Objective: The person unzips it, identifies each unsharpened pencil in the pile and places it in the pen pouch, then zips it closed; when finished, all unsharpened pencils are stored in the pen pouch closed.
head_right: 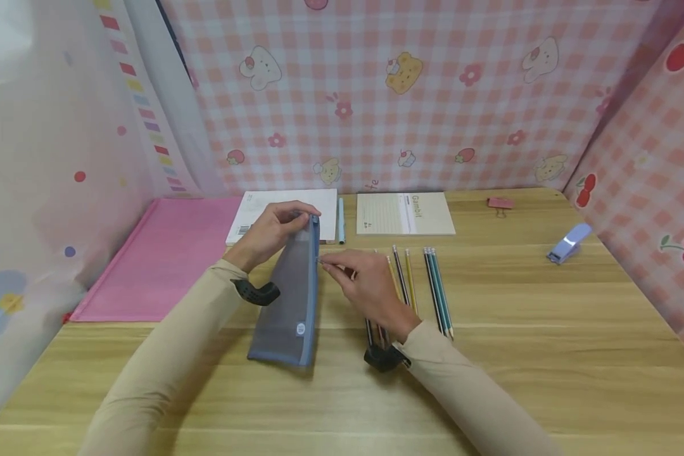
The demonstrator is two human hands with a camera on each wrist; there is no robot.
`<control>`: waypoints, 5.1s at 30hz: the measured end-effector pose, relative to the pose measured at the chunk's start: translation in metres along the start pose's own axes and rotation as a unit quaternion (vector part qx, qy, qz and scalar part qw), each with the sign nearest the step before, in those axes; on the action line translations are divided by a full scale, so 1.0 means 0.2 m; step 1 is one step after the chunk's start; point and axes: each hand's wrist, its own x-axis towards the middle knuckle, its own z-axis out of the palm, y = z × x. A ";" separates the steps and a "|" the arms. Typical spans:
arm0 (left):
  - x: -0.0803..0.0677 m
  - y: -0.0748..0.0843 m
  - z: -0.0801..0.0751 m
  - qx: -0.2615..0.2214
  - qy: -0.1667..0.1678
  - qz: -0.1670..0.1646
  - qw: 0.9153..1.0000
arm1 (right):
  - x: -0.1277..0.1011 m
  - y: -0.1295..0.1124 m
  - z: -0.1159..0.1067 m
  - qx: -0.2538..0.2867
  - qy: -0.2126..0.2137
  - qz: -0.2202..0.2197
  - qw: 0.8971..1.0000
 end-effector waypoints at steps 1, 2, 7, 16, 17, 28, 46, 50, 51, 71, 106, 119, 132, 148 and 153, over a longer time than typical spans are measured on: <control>0.00 0.00 -0.01 -0.003 0.005 -0.001 1.000 | -0.01 -0.01 0.00 -0.002 -0.005 -0.005 1.000; 0.00 -0.01 -0.02 -0.006 0.009 -0.003 1.000 | -0.01 -0.01 0.01 -0.004 -0.010 -0.009 1.000; 0.01 -0.02 -0.05 -0.020 0.021 -0.011 1.000 | -0.06 -0.04 0.01 0.003 -0.043 -0.030 0.999; 0.02 -0.05 -0.11 -0.072 0.053 -0.031 0.996 | -0.18 -0.12 -0.01 -0.002 -0.096 -0.056 0.994; 0.02 -0.05 -0.12 -0.076 0.057 -0.033 0.995 | -0.19 -0.13 -0.01 -0.005 -0.102 -0.066 0.993; 0.03 -0.06 -0.11 -0.105 0.068 -0.031 0.992 | -0.31 -0.18 -0.04 0.011 -0.100 -0.163 0.982; 0.03 -0.02 -0.02 -0.126 -0.036 -0.025 0.991 | -0.03 -0.08 -0.07 0.111 -0.058 0.161 0.979; 0.03 -0.02 0.01 -0.127 -0.042 -0.016 0.991 | 0.02 -0.06 -0.05 0.120 -0.063 0.187 0.973; 0.03 -0.02 0.02 -0.127 -0.041 -0.014 0.991 | 0.03 -0.06 -0.04 0.120 -0.064 0.193 0.972; 0.05 -0.01 0.05 -0.131 -0.025 -0.005 0.991 | 0.06 -0.02 0.04 0.150 -0.091 0.219 0.960; -0.34 0.33 0.14 0.486 -0.008 0.020 0.874 | 0.10 0.11 -0.09 -0.112 -0.128 0.152 0.974; -0.34 0.35 0.17 0.474 -0.047 0.045 0.878 | 0.09 0.13 -0.13 -0.003 -0.246 0.189 0.951; -0.30 0.26 0.13 0.391 -0.054 0.047 0.917 | 0.06 0.19 -0.15 -0.011 -0.239 0.164 0.957; -0.32 0.22 0.08 0.286 -0.117 0.063 0.949 | 0.02 0.16 -0.08 -0.163 -0.355 0.176 0.904; -0.32 0.21 0.07 0.276 -0.119 0.065 0.952 | 0.03 0.14 -0.05 -0.179 -0.338 0.191 0.904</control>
